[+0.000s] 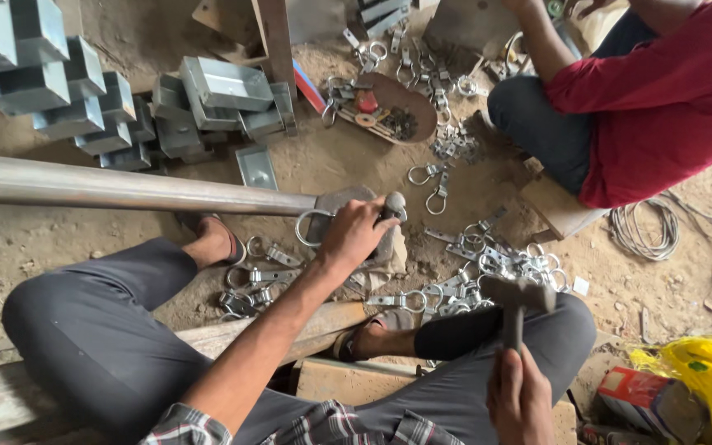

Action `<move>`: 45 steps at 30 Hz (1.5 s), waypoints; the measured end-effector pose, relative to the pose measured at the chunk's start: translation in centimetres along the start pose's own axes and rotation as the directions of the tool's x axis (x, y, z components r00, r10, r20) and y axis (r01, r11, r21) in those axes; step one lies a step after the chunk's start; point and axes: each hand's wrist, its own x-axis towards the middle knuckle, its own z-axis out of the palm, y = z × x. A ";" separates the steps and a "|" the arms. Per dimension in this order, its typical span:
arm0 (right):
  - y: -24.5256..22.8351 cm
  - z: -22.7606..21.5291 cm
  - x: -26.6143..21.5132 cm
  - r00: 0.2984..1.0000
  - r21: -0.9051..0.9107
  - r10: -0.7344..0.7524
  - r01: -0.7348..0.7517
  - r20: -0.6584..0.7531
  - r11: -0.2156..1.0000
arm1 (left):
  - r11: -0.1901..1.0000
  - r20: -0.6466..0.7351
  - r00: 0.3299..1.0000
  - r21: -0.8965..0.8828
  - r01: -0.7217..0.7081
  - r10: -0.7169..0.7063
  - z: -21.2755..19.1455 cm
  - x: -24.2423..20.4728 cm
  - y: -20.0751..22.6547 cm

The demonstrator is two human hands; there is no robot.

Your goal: The person sits on the ground and repeatedly hammers metal clips onto a metal rod using a hammer. They hold the clip in place with one hand and strike it with the other. Another person is visible in the background working with similar metal parts.

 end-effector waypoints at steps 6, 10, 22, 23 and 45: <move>16.9 -0.6 -3.6 0.934 0.116 -0.096 0.143 -0.345 0.983 | 0.921 -0.162 0.965 -0.366 0.136 -0.206 -2.2 -2.2 1.0; 18.1 -1.6 -4.3 0.928 0.648 0.324 -0.135 -0.182 0.749 | 0.938 -0.190 0.963 -0.325 0.120 -0.189 -3.0 -2.0 0.5; 7.6 -0.8 -3.5 0.943 0.398 0.329 -0.319 0.046 0.860 | 0.938 -0.097 0.967 -0.284 0.198 -0.234 -2.1 -1.3 -0.1; 7.7 -0.9 -3.5 0.944 0.400 0.328 -0.316 0.040 0.860 | 0.941 -0.117 0.973 -0.302 0.154 -0.197 -1.9 -1.2 -0.1; -8.1 3.5 1.5 0.988 -0.337 -0.148 0.152 0.040 0.929 | 0.994 -0.042 0.996 0.061 0.087 -0.085 -0.7 1.8 -0.2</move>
